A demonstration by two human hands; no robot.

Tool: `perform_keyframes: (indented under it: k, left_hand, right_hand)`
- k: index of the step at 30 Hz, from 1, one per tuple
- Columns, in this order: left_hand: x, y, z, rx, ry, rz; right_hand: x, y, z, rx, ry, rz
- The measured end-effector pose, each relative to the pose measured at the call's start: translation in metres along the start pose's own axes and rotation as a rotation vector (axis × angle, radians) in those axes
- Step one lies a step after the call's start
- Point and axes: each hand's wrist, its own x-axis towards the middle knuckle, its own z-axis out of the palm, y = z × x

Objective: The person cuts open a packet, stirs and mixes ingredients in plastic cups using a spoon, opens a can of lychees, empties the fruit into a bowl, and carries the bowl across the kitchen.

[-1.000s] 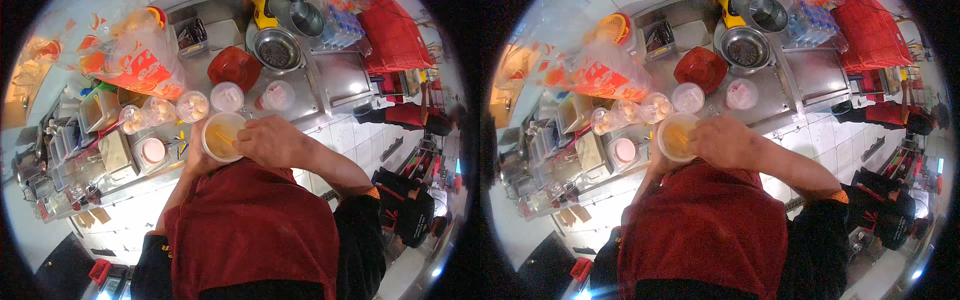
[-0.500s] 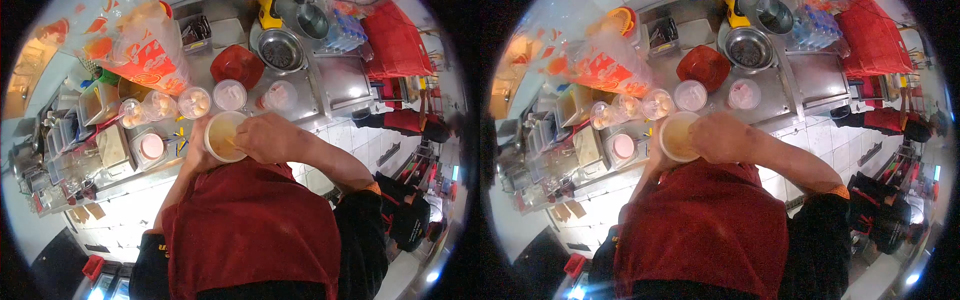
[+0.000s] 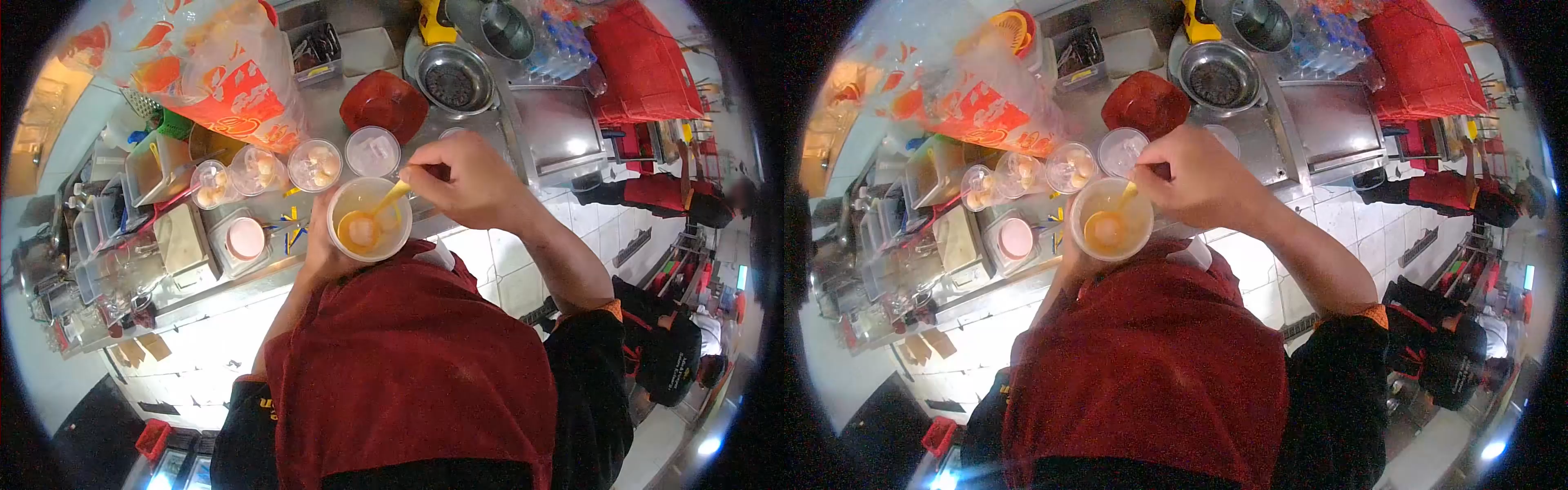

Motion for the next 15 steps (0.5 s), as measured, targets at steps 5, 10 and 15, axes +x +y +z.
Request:
perform_keyframes:
  k: [5, 10, 15]
  left_hand:
    - [0.006, -0.019, -0.018, 0.619, 0.005, 0.381]
    - [0.008, -0.021, -0.031, 0.792, 0.019, 0.493]
    - [0.010, -0.018, -0.047, 0.862, 0.028, 0.530]
  right_hand:
    - [0.000, -0.005, -0.006, -0.019, 0.070, -0.027]
    - [-0.005, 0.001, 0.006, -0.270, 0.023, -0.540]
    - [-0.003, 0.015, 0.024, -0.541, -0.207, -0.783]
